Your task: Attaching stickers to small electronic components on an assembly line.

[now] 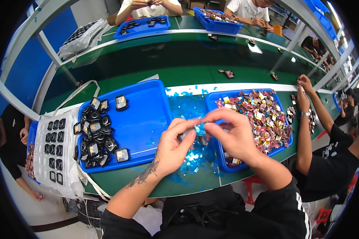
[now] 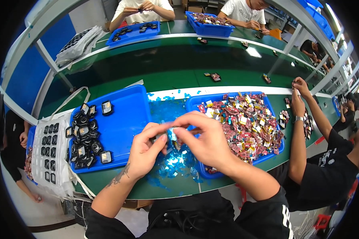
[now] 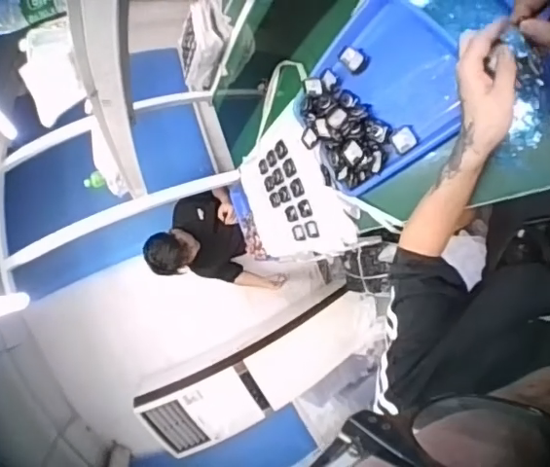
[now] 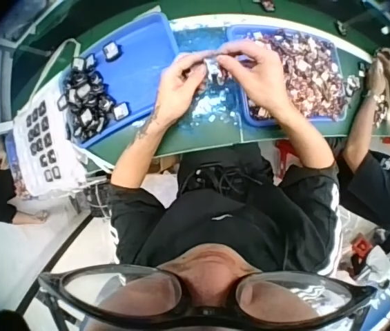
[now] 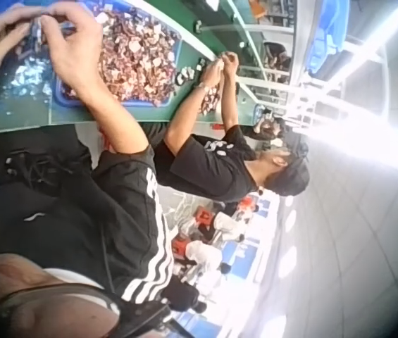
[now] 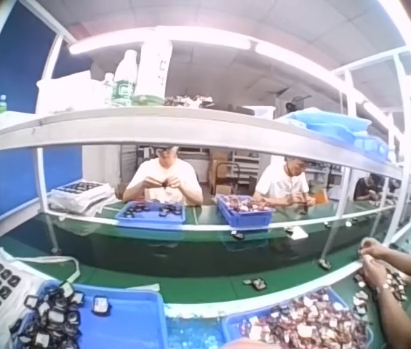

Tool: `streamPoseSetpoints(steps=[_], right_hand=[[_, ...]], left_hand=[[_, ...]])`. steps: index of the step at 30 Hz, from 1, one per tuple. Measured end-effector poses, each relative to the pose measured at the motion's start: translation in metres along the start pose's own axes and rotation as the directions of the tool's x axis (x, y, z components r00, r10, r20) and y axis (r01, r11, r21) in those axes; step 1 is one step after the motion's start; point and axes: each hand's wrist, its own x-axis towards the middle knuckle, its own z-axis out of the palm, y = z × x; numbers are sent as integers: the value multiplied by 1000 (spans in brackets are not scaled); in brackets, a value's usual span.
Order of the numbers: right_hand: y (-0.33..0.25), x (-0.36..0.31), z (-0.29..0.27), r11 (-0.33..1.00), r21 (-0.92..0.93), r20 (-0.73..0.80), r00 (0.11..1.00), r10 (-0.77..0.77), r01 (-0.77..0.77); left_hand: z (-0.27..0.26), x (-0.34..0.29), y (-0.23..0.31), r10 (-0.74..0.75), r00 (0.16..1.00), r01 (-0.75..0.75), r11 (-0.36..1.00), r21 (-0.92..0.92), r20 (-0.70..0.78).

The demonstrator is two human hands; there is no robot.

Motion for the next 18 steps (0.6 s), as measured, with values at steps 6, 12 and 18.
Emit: streamPoseSetpoints(steps=[6,12,18], right_hand=[[-12,-12,1,993,-88,4,997,-73,73],[-10,-11,12,985,-173,-111,993,-49,29],[-15,-14,7,972,-225,-86,992,-93,72]], left_hand=[[2,3,-5,45,996,-3,882,-471,78],[-1,0,6,11,987,60,901,-430,162],[1,-1,7,0,987,72,898,-434,162]])
